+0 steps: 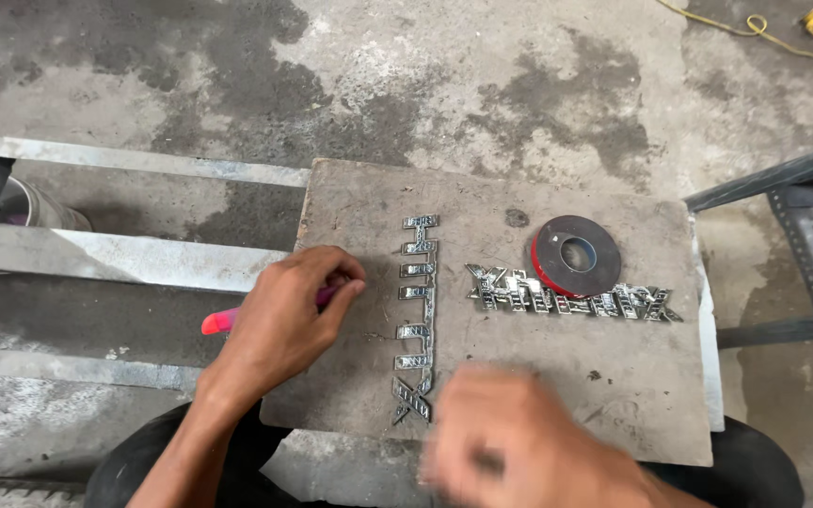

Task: The person assembles small metal letter pieces into the word 'XFINITY' on a wooden board. They use a utility knife to trim and adjust the pieces, then apply red tape to secure the letters in place.

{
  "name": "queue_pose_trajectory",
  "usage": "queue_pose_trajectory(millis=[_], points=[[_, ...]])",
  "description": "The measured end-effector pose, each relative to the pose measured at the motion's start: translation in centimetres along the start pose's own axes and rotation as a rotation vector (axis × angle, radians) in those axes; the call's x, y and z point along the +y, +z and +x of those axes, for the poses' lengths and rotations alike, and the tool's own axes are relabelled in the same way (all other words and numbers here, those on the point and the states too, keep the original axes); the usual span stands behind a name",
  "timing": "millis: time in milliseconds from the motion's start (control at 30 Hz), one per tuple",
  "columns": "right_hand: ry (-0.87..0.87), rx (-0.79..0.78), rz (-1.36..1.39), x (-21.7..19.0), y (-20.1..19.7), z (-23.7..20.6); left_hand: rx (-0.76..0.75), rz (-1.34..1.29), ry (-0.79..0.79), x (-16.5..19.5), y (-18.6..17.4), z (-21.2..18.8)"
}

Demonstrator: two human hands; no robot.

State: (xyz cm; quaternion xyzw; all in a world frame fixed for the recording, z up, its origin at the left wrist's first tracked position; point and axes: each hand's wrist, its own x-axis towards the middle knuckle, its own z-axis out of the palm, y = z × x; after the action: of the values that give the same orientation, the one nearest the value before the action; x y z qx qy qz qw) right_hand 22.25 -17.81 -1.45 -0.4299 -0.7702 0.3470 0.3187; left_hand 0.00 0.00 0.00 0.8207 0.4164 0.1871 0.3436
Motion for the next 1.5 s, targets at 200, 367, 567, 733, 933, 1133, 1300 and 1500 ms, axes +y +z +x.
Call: queue_pose_trajectory(millis=[200, 367, 567, 733, 933, 1133, 1300, 1500], points=[[-0.113, -0.218, 0.003, -1.8, 3.5, 0.1, 0.075, 0.012, -0.011, -0.2, -0.1, 0.2], [0.032, 0.183, -0.579, 0.3, 3.1, 2.4, 0.076, 0.010, 0.042, 0.2, 0.0, 0.3], [0.057, 0.105, -0.406, 0.5, 3.4, 2.0, 0.014, -0.024, 0.089, -0.5, -0.1, -0.2], [0.097, 0.118, -0.401, 1.6, 3.1, 2.5, -0.032, -0.051, 0.121, -1.2, -0.4, -0.5], [0.272, -0.005, -0.370, 2.4, 3.7, 3.6, -0.033, -0.039, 0.088, -2.7, -1.2, -0.3], [0.207, -0.126, -0.415, 3.9, 3.6, 3.2, -0.065, 0.045, 0.093, -3.3, -1.0, -0.2], [0.248, -0.266, -0.438, 4.9, 3.3, 2.4, -0.063, 0.054, 0.177, -3.5, -0.5, -0.2], [0.237, -0.273, -0.461, 5.5, 3.9, 2.2, -0.068, -0.029, 0.179, -3.6, 1.0, 0.1]])
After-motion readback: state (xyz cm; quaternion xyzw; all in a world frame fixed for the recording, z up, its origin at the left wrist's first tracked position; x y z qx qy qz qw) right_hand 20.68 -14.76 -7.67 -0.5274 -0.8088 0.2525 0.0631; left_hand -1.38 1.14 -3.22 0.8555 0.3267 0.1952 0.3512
